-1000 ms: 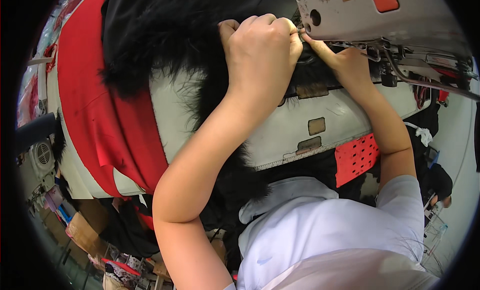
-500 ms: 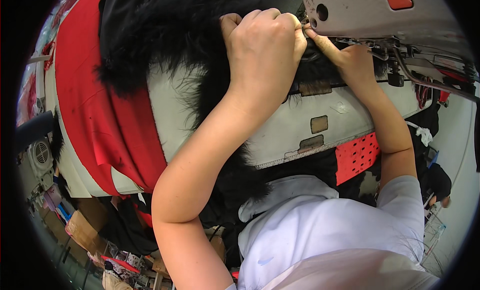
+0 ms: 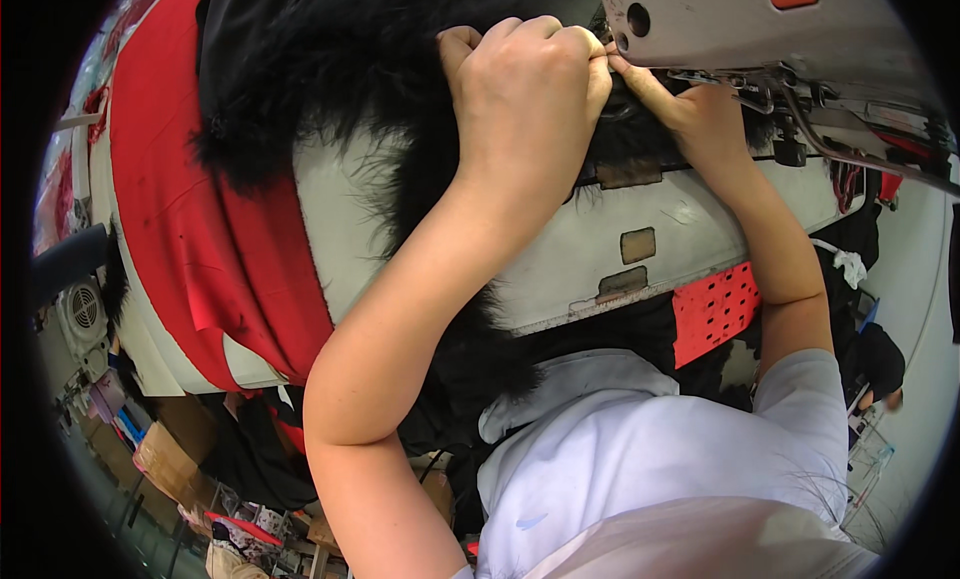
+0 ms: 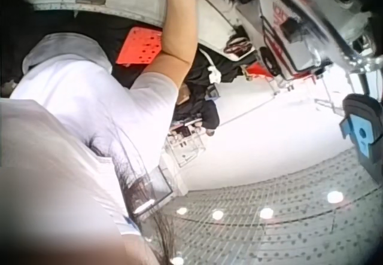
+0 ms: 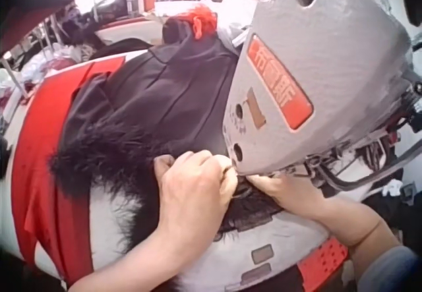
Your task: Sewing a black fur trim onto a piece of black fabric using an industrial sewing machine.
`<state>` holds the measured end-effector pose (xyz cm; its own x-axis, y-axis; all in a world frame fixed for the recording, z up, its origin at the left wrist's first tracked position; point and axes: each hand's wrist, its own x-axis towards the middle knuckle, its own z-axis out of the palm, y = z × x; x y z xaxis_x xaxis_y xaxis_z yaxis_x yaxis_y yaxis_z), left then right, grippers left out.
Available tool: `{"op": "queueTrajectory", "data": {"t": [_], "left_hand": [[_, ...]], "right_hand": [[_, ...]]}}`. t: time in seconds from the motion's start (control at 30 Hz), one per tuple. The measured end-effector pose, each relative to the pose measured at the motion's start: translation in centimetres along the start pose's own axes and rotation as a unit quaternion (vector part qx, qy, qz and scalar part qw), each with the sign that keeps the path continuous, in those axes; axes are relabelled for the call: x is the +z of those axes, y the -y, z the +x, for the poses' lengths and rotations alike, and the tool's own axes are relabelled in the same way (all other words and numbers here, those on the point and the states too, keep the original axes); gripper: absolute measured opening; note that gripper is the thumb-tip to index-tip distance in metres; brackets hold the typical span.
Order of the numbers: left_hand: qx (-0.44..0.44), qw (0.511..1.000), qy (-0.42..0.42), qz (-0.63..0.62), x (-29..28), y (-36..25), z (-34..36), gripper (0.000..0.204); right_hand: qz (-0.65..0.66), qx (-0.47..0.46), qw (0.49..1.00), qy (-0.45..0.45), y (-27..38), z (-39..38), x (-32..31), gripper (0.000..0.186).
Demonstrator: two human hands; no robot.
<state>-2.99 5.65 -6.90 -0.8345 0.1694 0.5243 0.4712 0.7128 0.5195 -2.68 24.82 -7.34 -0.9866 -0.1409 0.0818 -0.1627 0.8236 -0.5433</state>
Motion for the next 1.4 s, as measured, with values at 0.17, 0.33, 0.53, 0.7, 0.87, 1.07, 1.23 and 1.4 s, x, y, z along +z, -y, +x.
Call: {"op": "queueTrajectory", "data": {"t": [0.17,0.33,0.53,0.7,0.87,1.07,1.23,1.4], "left_hand": [[0.001,0.999,0.024,-0.028,-1.1,-0.1,0.4,0.010],[0.078,0.989,0.127,0.016,-3.2,0.9,0.5,0.016],[0.321,0.907,0.157,0.222,-4.8,0.8,1.3,0.028],[0.385,0.899,0.151,0.145,-4.4,2.2,2.0,0.025],[0.374,0.912,0.143,0.084,-4.5,2.8,1.0,0.026],[0.353,0.921,0.143,0.088,-4.2,2.3,0.9,0.028],[0.312,0.935,0.146,0.090,-4.0,2.0,0.7,0.029],[0.294,0.940,0.121,0.121,-3.4,2.0,0.7,0.024]], "right_hand": [[0.195,-0.176,0.957,-0.119,-3.3,-0.3,0.0,0.021],[0.313,-0.030,0.948,-0.037,-1.2,-0.3,-3.1,0.010],[0.188,-0.067,0.979,-0.052,-0.2,-0.7,-2.0,0.027],[-0.034,-0.256,0.961,-0.097,-1.6,-0.6,-1.2,0.028],[-0.064,-0.349,0.931,-0.086,-1.4,-0.5,-1.8,0.020],[0.026,-0.322,0.946,-0.022,-1.9,-0.7,-1.1,0.022],[-0.053,-0.382,0.920,-0.073,-1.2,-0.5,-2.5,0.039],[-0.045,-0.361,0.929,-0.066,-1.2,-0.3,-3.1,0.038]]}}
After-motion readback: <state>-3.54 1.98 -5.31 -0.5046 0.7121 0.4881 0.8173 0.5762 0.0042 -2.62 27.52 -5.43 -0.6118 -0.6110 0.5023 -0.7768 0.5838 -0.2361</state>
